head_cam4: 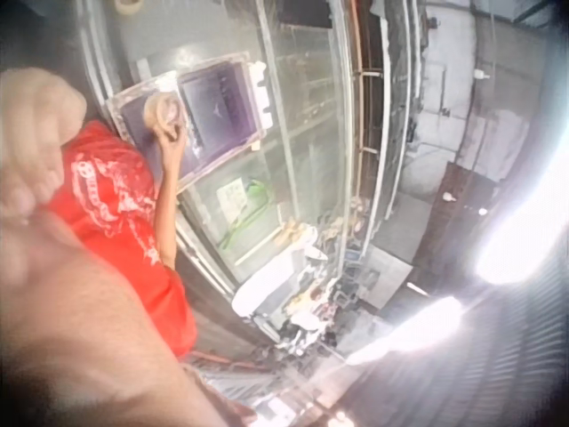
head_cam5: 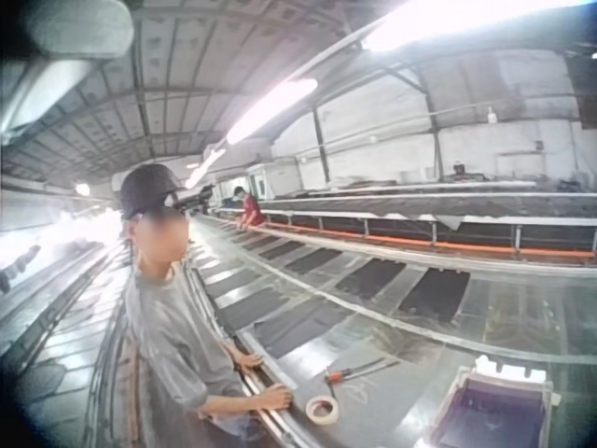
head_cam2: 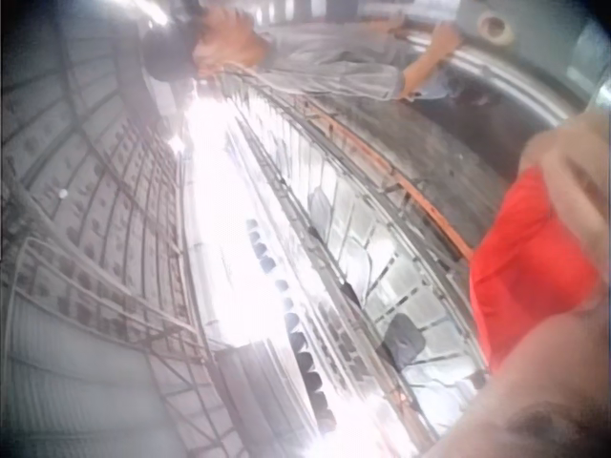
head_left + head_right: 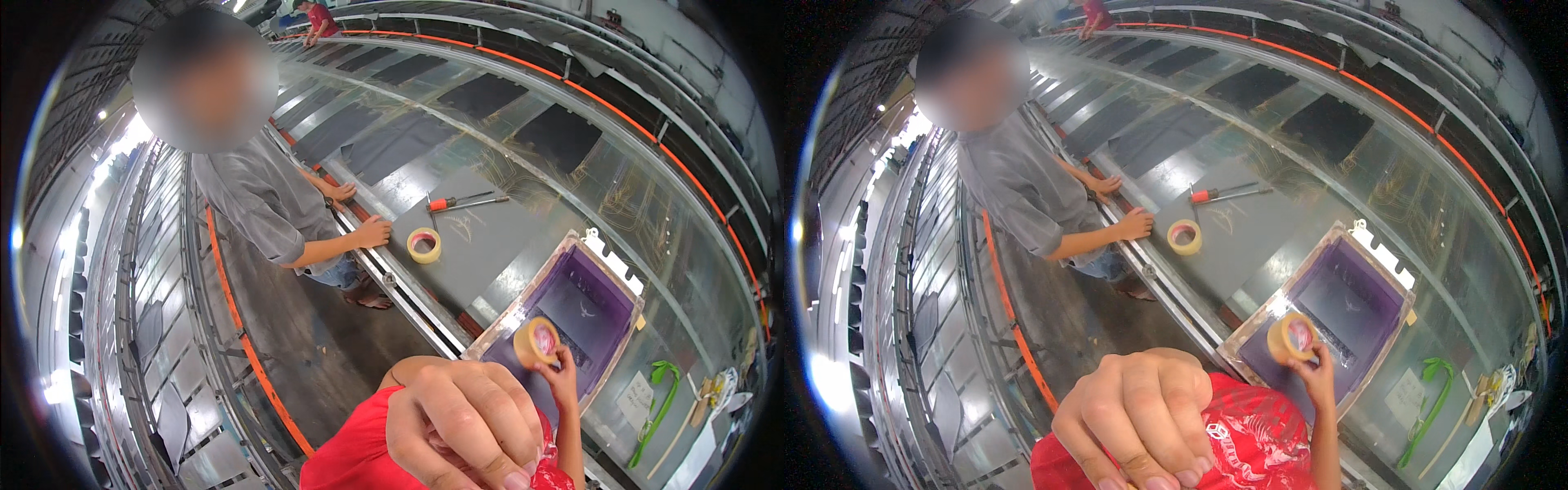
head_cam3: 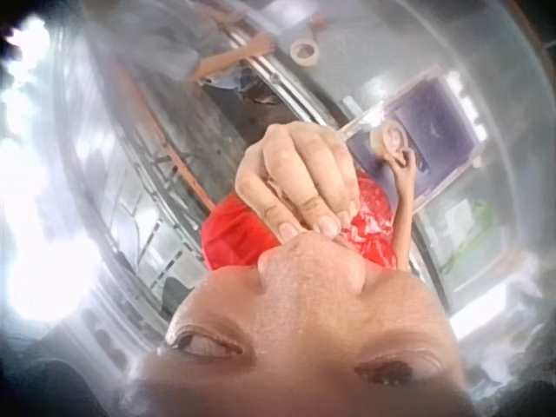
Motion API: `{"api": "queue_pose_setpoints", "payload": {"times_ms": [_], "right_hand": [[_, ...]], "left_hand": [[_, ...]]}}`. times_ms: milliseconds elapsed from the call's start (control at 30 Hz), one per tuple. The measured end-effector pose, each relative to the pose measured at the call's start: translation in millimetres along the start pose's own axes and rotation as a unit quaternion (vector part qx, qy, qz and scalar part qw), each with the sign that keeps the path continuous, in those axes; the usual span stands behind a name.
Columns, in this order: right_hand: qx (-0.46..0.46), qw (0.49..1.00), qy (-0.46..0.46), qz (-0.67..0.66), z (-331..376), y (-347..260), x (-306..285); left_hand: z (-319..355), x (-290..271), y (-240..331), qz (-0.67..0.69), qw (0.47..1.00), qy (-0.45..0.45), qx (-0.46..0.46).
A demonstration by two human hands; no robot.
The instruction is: The person aligns a white paper template on a metal workbench and places a purple screen frame over it. They then use masking tape to secure the frame to the template by applying strips to the corners and edges. The person lifts the frame to check alignment and continues taping it down.
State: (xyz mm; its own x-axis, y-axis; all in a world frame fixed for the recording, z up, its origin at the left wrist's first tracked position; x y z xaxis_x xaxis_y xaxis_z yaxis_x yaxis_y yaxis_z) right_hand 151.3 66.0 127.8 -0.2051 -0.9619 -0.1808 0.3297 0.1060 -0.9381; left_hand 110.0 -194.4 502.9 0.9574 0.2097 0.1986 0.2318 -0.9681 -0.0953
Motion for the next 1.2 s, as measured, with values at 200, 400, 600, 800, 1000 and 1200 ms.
{"api": "queue_pose_setpoints", "payload": {"times_ms": [200,400,600,800,1000,1200], "right_hand": [[0.005,0.993,-0.102,-0.065,41.4,-6.6,4.2],[-0.030,0.985,-0.143,-0.089,51.0,-26.2,-8.8],[-0.043,0.965,-0.200,-0.166,54.9,-33.9,-4.8],[0.040,0.963,-0.151,-0.220,64.1,-20.2,7.6],[0.070,0.991,-0.047,-0.100,51.3,15.4,-21.2],[0.028,0.976,-0.079,-0.200,57.3,16.6,-19.3]], "left_hand": [[3.3,1.2,-2.0,-0.042,0.998,0.046,0.019],[76.3,-47.8,-47.8,-0.257,0.912,-0.044,-0.317],[237.5,-38.1,-65.3,-0.205,0.754,-0.131,-0.611],[285.0,-28.5,-48.7,-0.327,0.724,-0.124,-0.595],[295.9,-33.1,-76.4,-0.404,0.722,-0.143,-0.543],[286.8,-26.8,-86.1,-0.361,0.735,-0.160,-0.552]]}}
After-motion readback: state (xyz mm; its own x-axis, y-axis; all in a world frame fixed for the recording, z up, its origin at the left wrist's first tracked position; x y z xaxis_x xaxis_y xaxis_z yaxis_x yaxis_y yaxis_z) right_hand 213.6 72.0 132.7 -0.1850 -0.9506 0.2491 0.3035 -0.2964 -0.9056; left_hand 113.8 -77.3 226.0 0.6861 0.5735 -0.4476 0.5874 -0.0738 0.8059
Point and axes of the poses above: each hand's wrist, its own z-axis away from the middle knuckle, its own x-axis out of the palm, y = z × x, the point moved 7 cm from there along -z, towards the middle knuckle, and after that the axes turned 11 degrees about z, right-handed, at the moved point
